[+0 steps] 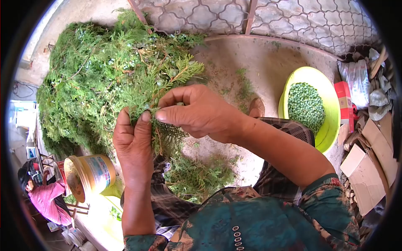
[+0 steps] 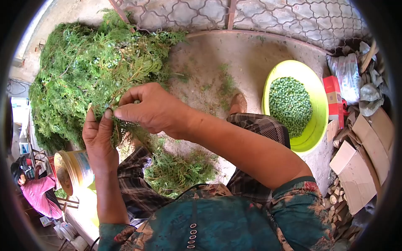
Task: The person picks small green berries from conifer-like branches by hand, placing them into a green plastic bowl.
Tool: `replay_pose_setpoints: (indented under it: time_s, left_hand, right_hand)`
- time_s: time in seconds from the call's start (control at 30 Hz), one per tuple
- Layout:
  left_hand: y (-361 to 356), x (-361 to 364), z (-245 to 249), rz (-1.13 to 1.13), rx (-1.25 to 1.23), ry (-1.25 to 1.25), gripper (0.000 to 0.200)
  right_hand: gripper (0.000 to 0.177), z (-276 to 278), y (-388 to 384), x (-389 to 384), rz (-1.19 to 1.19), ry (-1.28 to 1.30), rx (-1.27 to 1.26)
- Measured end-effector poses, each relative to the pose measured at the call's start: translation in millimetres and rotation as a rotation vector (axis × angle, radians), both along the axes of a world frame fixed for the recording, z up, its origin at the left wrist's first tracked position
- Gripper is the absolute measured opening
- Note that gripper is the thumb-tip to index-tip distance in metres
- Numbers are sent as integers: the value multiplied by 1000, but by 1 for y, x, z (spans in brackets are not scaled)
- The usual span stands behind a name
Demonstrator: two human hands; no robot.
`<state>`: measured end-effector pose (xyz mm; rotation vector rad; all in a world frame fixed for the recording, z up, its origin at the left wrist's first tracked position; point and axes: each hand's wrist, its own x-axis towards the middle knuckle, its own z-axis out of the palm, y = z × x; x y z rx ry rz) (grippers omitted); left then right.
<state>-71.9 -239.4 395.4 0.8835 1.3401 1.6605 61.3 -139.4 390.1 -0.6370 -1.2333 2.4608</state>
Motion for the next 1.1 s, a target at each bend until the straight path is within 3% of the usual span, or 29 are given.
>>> replay_pose_setpoints:
  time_s: [0.03,0.1,0.2,0.23,0.3,0.33,0.37,0.4,0.47,0.53,0.63,0.7,0.73,0.8,0.93,1.0,1.07,1.1]
  left_hand:
    - [0,-1,-3,17,12,37,22]
    - [1,-2,-6,31,22,73,23]
    - [2,-1,-7,12,11,149,24]
    - [2,1,-4,6,-22,59,24]
    - [2,-2,-2,-2,-57,-32,23]
    - [-1,-9,-1,-47,-90,-212,21]
    - [-3,-12,0,-91,-122,-393,18]
    - [-5,-13,1,-91,-124,-393,18]
    - [-5,-13,5,-108,-116,-565,18]
    - [2,-5,7,-25,-148,-491,16]
    - [4,-3,5,74,-174,-393,15]
    - [3,-2,3,87,-171,-369,16]
    - [3,1,2,78,-152,-300,18]
    - [3,6,1,65,-135,-231,21]
    - [1,9,-6,35,-83,-81,26]
    - [2,11,-5,18,-65,-55,27]
    - [6,16,4,106,-133,-184,25]
    - [4,8,3,105,-134,-182,25]
  right_hand:
    - [19,-3,-2,-3,4,1,-2]
    - [20,-14,-5,-10,-136,-26,456]
    - [20,-17,-7,-13,-194,39,533]
    - [20,-12,-7,-12,-196,40,531]
    - [19,1,-4,-6,-81,-80,218]
    - [19,2,-2,-2,-82,-81,216]
    - [17,2,0,2,-14,40,13]
    - [16,2,1,4,54,161,-189]
    - [15,1,1,6,39,210,-317]
    - [14,1,3,6,21,264,-443]
    - [13,3,8,8,-90,295,-392]
    - [15,7,10,12,-130,138,62]
    - [15,3,8,8,-133,137,61]
    - [19,-8,0,-7,-434,148,963]
    - [24,-8,-9,-11,-386,-56,1054]
    - [20,-10,-7,-15,-401,-1,1000]
    - [17,-7,-2,-13,-415,57,942]
    - [15,1,3,-4,-347,157,504]
